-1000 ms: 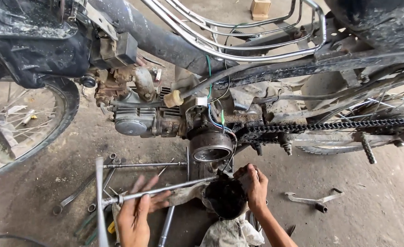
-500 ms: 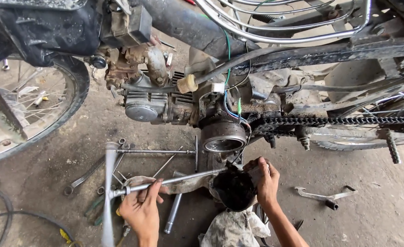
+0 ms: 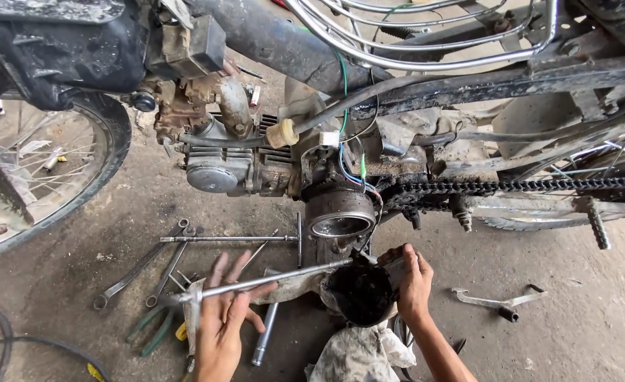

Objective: Disassembling a motorcycle engine by removing the engine cover and disconnecting electrical wires.

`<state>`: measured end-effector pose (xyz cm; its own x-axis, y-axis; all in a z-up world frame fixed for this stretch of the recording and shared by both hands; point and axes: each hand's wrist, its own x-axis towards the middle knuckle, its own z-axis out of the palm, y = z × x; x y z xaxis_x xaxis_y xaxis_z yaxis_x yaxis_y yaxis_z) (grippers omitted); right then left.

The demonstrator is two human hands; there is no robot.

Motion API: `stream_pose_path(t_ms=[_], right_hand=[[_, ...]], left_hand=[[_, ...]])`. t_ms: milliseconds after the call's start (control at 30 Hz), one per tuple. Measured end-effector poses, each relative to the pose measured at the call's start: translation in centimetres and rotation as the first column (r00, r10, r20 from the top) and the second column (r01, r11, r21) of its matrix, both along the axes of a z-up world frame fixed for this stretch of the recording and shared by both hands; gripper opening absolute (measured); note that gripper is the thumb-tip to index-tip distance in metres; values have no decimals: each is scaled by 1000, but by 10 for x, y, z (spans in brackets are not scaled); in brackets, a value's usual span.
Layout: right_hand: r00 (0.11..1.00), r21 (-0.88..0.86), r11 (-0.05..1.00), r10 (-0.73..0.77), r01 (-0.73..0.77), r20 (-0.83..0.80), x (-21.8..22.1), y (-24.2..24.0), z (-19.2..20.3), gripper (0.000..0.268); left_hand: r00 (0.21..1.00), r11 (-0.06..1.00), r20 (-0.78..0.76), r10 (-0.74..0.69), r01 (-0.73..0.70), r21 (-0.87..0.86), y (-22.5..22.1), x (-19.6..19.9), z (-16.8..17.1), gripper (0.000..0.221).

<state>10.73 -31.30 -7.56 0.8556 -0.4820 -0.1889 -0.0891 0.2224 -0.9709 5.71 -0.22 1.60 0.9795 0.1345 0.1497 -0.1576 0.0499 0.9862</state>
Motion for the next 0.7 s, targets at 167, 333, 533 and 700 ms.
stream_pose_path(t_ms=[167,333,533,700], right_hand=[[999,-60,998,-1,-1,-39,-2,2,-5,48],[994,-239,968,86,-69,61,-9,22,28,47],[934,-745,616,357,-257,-27,-24,40,13,35],[811,-889,409,580,-207,77,-13,48,-49,26]], left_hand=[[954,952,135,266,-283,120,-9,2,-12,12],[943,947,-179,280,-302,-109,10,20,-5,21],[754,730,-206,624,-657,-190,55,6,-58,26],[656,630,-270,705,-754,-187,82,-19,-98,32]])
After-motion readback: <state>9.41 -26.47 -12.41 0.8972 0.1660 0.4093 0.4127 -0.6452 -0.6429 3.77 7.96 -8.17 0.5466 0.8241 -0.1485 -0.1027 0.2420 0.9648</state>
